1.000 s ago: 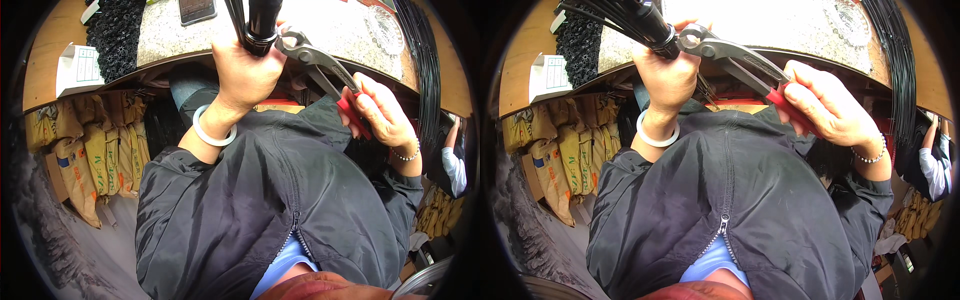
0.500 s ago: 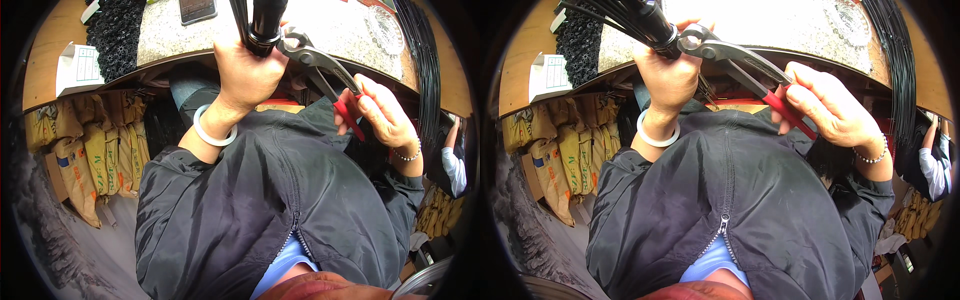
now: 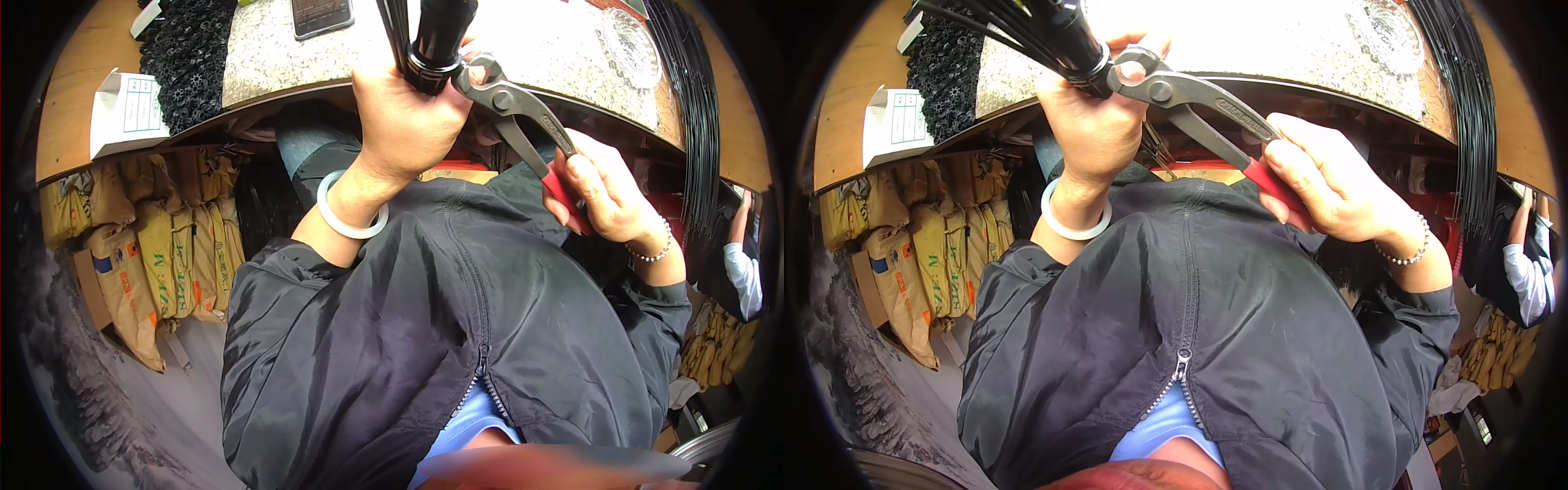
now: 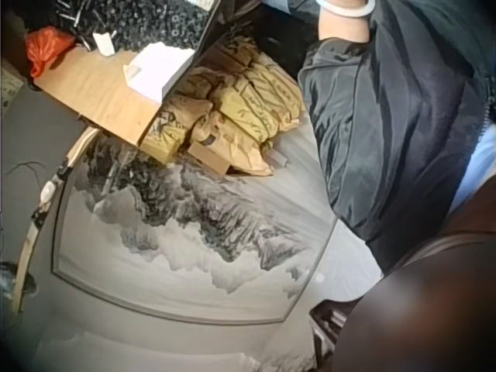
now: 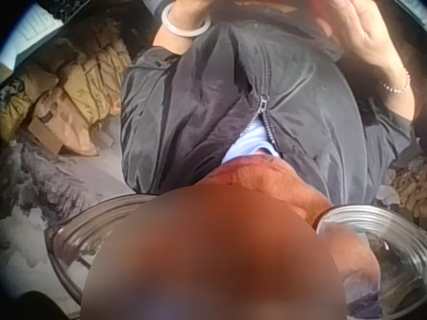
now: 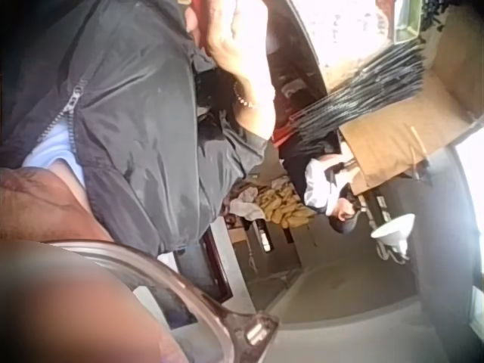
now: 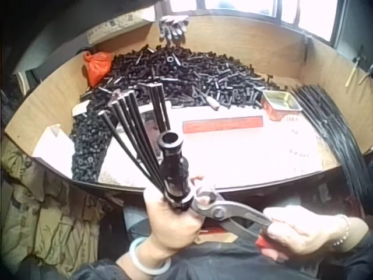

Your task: Assembling bundles of black wires by arranging them and using pliers to secure or trim connectors.

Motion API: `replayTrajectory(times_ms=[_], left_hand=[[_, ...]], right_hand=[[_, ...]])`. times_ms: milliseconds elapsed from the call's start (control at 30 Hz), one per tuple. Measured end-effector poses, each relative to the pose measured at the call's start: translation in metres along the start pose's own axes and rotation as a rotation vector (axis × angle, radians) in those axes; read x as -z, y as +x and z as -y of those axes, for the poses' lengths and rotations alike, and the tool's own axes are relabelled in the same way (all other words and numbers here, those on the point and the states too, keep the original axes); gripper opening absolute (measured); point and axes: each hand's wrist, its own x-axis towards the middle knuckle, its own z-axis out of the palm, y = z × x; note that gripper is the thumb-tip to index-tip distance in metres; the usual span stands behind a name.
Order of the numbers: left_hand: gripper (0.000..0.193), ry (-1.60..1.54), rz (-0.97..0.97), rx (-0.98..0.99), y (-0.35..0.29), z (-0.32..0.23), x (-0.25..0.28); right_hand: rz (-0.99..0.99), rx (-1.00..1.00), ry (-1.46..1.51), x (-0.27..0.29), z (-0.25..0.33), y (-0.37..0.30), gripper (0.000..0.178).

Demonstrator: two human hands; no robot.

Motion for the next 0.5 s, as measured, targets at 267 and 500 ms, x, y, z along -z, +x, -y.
replayTrajectory(times_ms=[267, 500], left_hand=[[0.009, 0.122, -0.036, -0.048, 0.004, -0.001, -0.002], [0.010, -0.071, -0.057, 0.150, 0.004, -0.007, -0.007]], right_hand=[[-0.251, 0.194, 0.248, -0.021, -0.039, 0.010, 0.021], [-0.692, 0.403, 0.011, -0.010, -0.043, 0.049, 0.018]])
